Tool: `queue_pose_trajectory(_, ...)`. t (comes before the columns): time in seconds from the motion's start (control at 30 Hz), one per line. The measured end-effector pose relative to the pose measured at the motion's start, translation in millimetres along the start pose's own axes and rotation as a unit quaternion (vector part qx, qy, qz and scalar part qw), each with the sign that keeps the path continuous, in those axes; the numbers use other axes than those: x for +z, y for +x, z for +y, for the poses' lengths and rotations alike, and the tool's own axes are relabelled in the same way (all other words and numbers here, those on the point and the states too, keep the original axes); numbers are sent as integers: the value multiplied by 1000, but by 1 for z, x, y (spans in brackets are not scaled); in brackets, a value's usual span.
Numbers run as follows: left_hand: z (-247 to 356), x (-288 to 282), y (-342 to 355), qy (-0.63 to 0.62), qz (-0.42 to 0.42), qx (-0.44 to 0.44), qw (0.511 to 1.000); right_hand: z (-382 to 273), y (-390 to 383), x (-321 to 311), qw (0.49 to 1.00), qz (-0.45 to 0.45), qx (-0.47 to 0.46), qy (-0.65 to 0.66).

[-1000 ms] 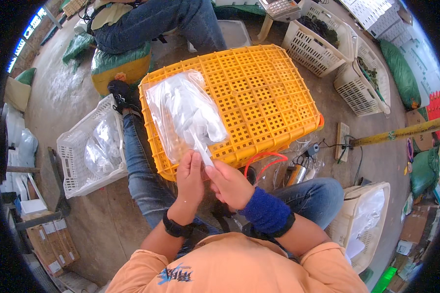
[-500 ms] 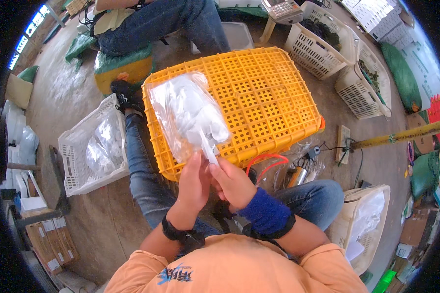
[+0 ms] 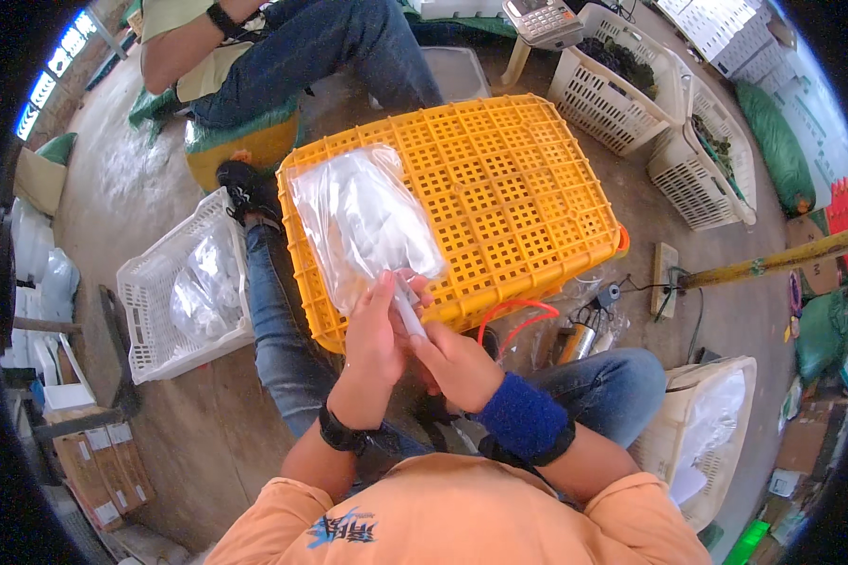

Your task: The person picks up a plastic bag, places it on a yellow crate, and uses a handheld sealing device to seal the bag. The person then places the sealed bag into a white basket. Coworkers nearby sort and weigh grapes.

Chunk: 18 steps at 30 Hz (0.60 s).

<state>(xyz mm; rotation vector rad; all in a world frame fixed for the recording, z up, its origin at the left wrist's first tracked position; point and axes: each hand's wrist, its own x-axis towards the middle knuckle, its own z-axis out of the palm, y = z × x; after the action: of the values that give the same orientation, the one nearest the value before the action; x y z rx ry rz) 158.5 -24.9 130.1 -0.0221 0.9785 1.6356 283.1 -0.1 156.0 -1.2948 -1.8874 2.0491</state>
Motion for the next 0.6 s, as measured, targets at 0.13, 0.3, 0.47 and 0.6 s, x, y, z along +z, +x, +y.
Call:
queue_pose_trajectory(0.13,-7,-5,-2,21,0,20,1000,15,3,4,998,38,-43,-34)
queue_pose_trajectory(0.3,-4,-7,-4,30,4,14,999,6,6,18,995,52,-79,33)
queue_pose_trajectory(0.47,-9,10,-7,39,31,-5,999,25,20,9,936,41,-209,-282)
queue_pose_trajectory(0.6,-11,4,-4,36,21,68,997,-17,-24,-32,930,76,-164,-319)
